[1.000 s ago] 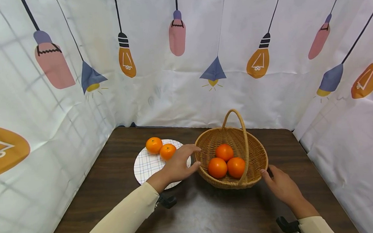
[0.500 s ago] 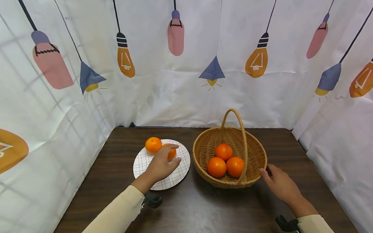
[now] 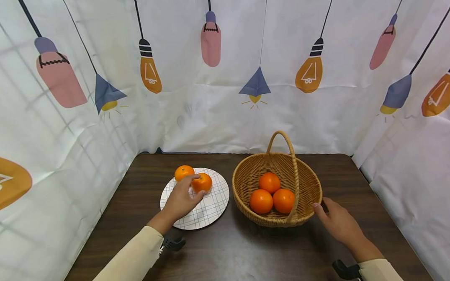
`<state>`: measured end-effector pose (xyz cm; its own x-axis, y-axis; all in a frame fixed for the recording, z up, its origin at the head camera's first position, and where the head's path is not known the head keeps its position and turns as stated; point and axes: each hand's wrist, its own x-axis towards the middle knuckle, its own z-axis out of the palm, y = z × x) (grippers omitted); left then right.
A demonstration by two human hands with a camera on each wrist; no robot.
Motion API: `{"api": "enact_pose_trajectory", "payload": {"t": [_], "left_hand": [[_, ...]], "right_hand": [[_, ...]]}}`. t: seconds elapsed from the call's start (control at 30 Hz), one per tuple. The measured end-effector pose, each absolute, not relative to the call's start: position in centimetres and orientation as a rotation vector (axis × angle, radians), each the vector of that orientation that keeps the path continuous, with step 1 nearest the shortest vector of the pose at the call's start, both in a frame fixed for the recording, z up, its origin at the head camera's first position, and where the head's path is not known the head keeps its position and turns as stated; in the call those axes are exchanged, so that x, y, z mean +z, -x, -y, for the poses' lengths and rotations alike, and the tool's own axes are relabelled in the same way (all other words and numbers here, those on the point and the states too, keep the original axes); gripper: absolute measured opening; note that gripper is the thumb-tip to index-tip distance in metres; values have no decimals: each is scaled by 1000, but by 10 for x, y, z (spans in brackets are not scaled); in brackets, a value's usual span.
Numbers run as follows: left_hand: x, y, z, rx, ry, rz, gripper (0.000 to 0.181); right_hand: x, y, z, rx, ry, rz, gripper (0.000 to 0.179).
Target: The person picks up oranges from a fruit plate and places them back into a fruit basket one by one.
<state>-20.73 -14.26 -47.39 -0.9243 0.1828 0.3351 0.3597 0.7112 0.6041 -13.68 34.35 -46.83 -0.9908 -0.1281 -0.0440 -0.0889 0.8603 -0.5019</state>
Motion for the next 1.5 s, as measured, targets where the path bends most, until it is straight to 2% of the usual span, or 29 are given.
{"api": "enact_pose_trajectory", "payload": {"t": [0.6,1.5], "left_hand": [[-489,220,150,-955,245,2771,66],[-490,228,135,-877,184,2847,69]], "right_hand": [[-467,139,-344,-765,164,-2958,72],[-466,139,-341,-759,141,-2957,73]]}}
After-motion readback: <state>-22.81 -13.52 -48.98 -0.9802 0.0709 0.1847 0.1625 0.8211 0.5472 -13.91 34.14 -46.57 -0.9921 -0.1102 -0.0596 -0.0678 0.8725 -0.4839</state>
